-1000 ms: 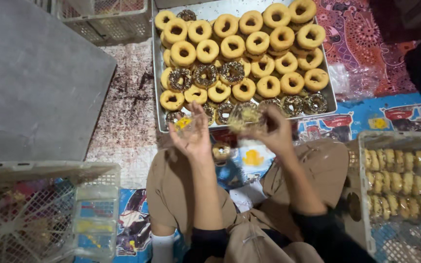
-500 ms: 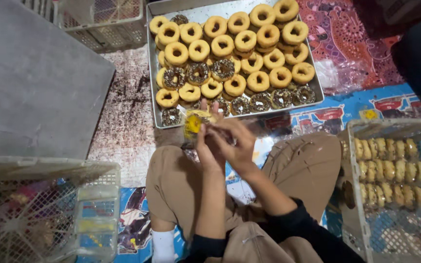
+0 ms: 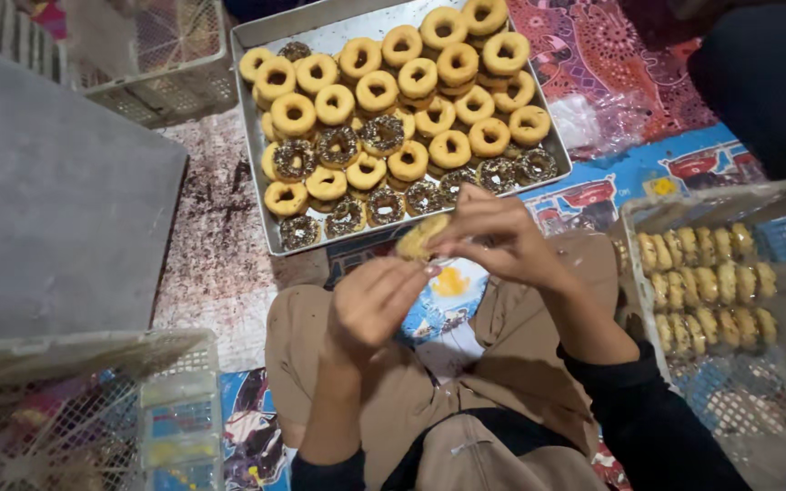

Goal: The person sits on the floor and repeatedly picks donuts from a metal tray, places them into small clear plastic bags, and sets the filled bags into a nearby plastic crate. The process is repeated for both plain and chocolate-sprinkled donuts.

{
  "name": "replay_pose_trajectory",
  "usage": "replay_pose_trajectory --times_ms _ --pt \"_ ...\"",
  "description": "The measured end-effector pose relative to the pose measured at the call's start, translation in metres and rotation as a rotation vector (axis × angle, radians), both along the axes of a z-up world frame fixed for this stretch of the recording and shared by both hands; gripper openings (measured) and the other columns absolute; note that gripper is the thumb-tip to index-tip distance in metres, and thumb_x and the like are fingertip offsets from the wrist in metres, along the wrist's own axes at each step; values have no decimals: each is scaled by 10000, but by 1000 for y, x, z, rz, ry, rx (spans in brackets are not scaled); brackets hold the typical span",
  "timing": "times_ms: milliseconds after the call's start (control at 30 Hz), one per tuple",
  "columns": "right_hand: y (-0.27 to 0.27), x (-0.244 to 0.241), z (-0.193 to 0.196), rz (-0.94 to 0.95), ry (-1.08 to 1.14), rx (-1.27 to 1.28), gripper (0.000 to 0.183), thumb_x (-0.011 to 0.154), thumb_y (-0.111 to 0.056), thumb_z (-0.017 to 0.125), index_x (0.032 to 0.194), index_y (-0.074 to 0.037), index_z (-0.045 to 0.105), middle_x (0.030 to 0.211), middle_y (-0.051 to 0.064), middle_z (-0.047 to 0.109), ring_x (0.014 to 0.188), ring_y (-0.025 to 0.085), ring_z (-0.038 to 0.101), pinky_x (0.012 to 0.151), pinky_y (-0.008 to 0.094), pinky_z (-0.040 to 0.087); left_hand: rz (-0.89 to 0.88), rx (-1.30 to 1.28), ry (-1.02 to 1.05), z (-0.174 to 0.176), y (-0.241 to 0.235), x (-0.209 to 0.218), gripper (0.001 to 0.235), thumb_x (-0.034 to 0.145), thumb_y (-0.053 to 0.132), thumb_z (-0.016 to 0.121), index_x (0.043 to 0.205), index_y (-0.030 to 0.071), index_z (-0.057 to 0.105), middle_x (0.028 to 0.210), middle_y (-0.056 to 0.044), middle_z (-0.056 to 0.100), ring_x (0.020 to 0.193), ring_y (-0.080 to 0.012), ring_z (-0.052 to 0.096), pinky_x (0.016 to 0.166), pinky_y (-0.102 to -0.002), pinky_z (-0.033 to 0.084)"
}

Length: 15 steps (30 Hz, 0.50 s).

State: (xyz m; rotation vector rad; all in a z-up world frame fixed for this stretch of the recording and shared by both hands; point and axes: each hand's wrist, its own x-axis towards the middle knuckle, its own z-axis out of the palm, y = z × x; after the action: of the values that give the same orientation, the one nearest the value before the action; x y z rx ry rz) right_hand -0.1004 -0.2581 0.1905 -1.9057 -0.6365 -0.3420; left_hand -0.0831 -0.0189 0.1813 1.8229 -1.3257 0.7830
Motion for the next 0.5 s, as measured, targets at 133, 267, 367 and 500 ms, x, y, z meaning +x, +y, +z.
replay_pose_trajectory --times_ms 133,267,367,500 --pt "10 -2 24 33 -104 -64 217 743 -209 899 936 -135 833 791 -23 577 807 163 470 726 317 364 -9 68 -90 21 5 -8 202 843 51 713 1005 -64 674 1037 -200 719 915 -336 727 780 -407 621" --pt "14 -9 34 8 -196 -86 227 752 -229 890 953 -159 810 880 -27 614 937 186 512 823 329 421 19 -11 -92 29 3 -15 185 863 -20 705 1021 -92 644 1041 -214 699 910 -349 715 778 -422 617" --pt "26 -24 11 -100 -310 -242 228 810 -237 861 972 -129 743 954 -3 616 986 228 540 878 410 392 103 -53 12 26 3 -23 223 901 -91 762 1088 -90 641 1054 -173 706 946 -312 720 786 -395 614" --pt "27 -41 -70 -366 -546 -650 195 914 -221 779 1029 -97 680 1028 33 614 975 256 551 878 473 369 149 60 10 16 12 -29 307 835 -74 766 1129 -94 681 1019 -170 718 920 -296 717 767 -393 612"
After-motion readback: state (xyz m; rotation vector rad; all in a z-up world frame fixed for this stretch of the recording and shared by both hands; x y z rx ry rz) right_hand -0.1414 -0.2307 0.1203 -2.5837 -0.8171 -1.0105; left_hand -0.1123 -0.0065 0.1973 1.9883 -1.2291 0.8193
